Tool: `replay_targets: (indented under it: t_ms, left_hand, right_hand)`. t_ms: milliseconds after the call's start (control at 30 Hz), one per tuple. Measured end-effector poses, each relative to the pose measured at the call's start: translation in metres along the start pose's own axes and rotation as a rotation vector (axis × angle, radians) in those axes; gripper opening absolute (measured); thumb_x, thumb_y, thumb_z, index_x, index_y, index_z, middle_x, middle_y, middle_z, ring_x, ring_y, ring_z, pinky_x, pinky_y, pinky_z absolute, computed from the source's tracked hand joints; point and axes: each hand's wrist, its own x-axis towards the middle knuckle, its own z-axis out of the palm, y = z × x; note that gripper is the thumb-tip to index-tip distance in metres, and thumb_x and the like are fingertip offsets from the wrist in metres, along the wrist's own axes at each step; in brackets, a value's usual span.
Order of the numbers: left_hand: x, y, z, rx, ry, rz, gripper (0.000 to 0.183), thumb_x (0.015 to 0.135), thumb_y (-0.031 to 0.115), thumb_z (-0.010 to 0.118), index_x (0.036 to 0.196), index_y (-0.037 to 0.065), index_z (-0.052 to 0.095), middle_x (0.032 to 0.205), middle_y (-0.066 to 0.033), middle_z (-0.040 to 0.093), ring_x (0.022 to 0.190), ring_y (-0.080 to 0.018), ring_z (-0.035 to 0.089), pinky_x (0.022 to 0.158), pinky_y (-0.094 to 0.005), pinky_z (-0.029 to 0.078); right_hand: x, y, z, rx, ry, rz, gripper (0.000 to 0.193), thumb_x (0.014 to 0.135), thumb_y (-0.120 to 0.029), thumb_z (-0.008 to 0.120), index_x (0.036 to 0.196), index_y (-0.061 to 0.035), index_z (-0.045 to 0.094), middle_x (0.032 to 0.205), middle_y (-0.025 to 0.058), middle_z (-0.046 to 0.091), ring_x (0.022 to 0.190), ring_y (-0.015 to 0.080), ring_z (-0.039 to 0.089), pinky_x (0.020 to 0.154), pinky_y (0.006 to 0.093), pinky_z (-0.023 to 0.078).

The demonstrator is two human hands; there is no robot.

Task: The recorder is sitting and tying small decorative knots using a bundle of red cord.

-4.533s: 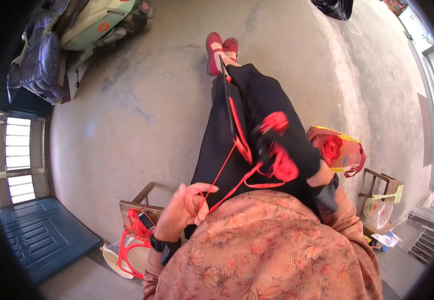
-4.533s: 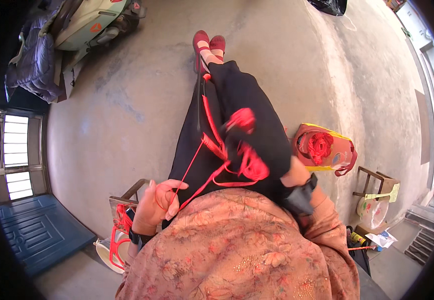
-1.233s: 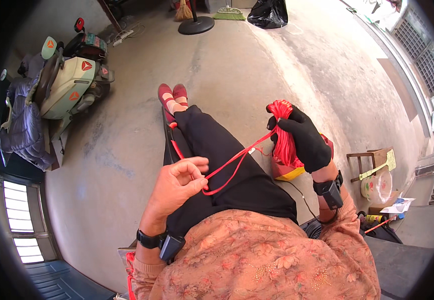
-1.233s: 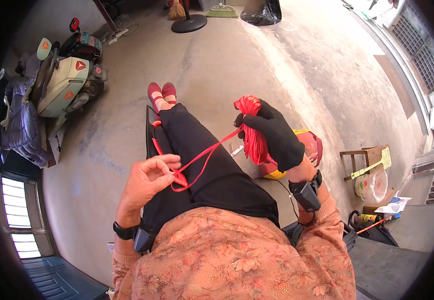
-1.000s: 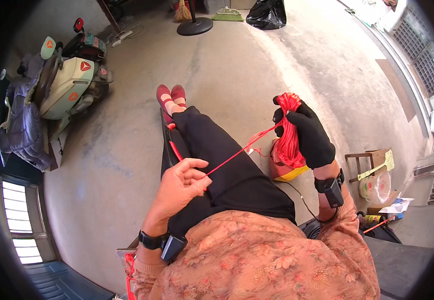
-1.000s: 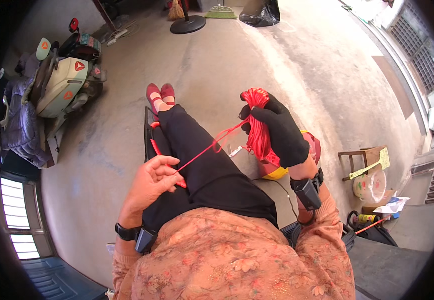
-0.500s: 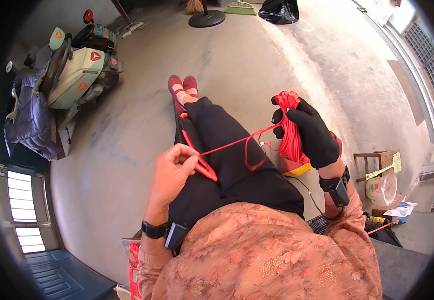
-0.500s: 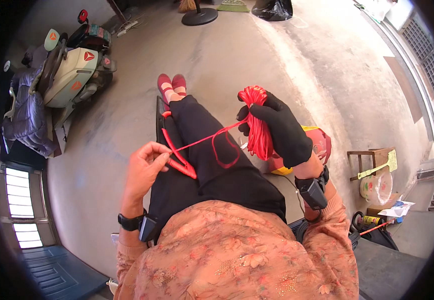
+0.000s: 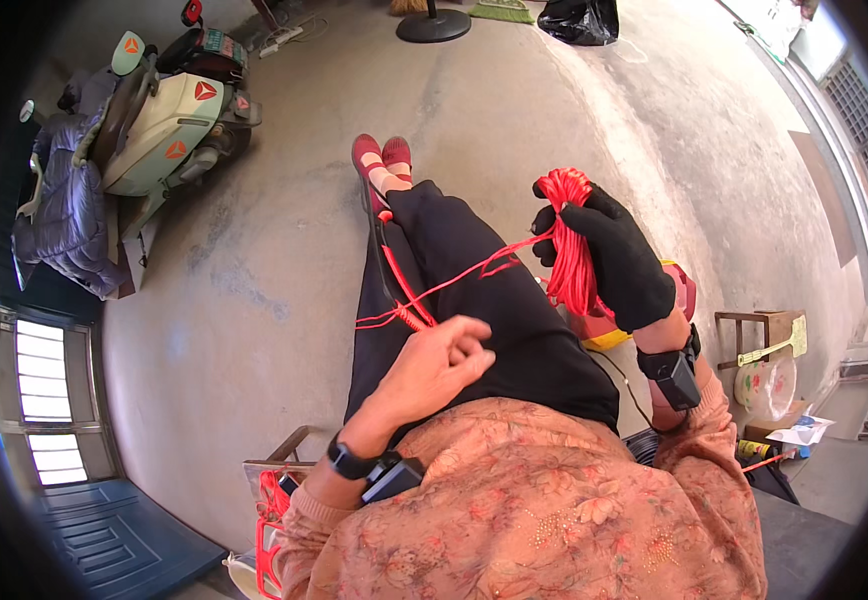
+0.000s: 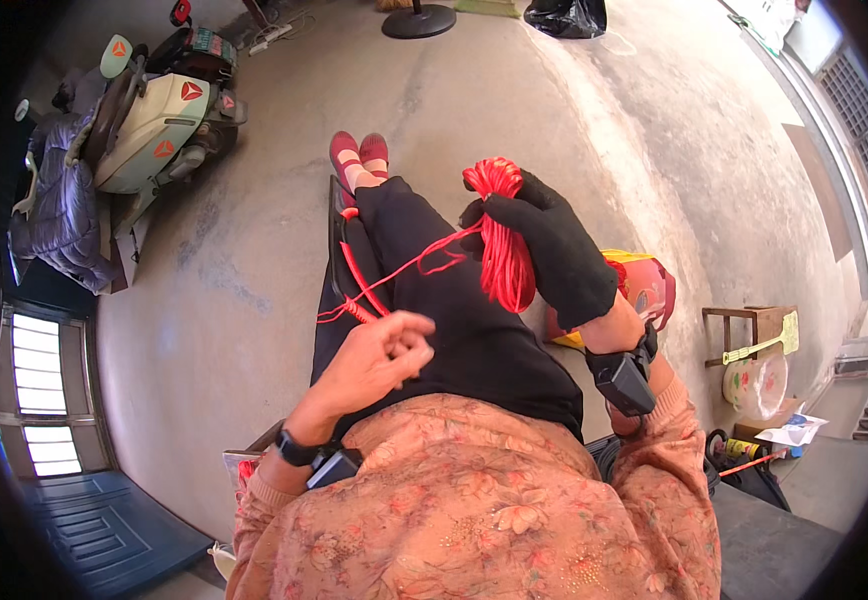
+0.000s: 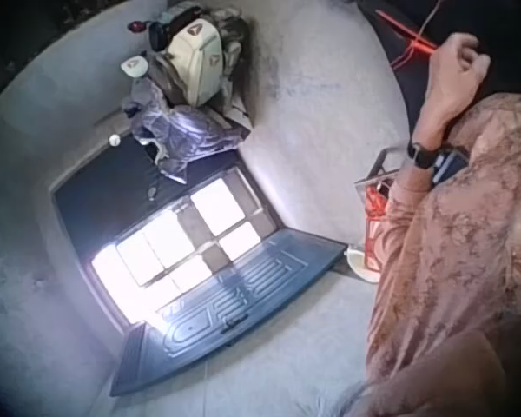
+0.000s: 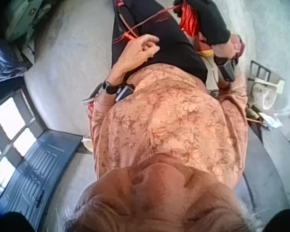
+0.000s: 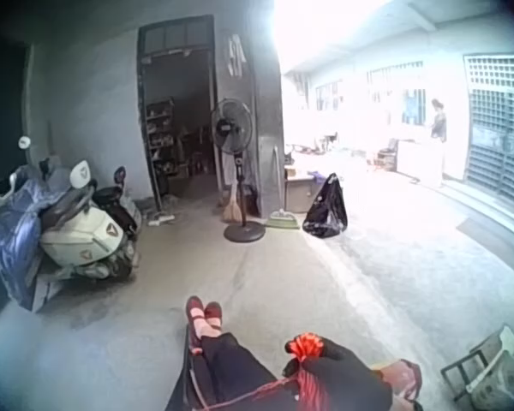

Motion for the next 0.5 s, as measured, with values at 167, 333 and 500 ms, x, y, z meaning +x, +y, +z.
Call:
replay_targets:
  t_ms: [167,333,500]
  left_hand:
    - [0.040,-0.015,0.015,0.147,0.357,0.192,0.041,0.081,0.018,0.073,0.113,-0.002,0.058,0.084,-0.0047,0.057,0.061,-0.0080,0.052,0.063,-0.0242,0.046]
    - [0.052,-0.020,0.009,0.217,0.433,0.064,0.034,0.079,0.018,0.076,0.100,0.000,0.056,0.073,-0.0005,0.052,0.056,-0.0058,0.046,0.057,-0.0231,0.043]
    - [0.058,-0.018,0.016,-0.135,0.403,0.088,0.060,0.078,0.008,0.076,0.128,-0.001,0.044,0.076,0.0010,0.055,0.060,-0.0018,0.048,0.055,-0.0171,0.041]
  right_hand:
    - [-0.007,-0.008,0.005,-0.021,-0.019,-0.003,0.037,0.092,-0.015,0.057,0.125,0.0018,0.050,0.099,0.0140,0.065,0.085,0.0240,0.067,0.076,0.0334,0.054]
    - [-0.011,-0.010,-0.001,0.021,-0.025,-0.001,0.038,0.092,-0.016,0.057,0.126,0.0009,0.051,0.099,0.0134,0.065,0.084,0.0231,0.067,0.075,0.0327,0.054]
    - [-0.014,-0.010,-0.011,0.043,0.028,0.004,0.039,0.092,-0.018,0.058,0.125,-0.0001,0.051,0.097,0.0118,0.065,0.082,0.0214,0.066,0.073,0.0326,0.054]
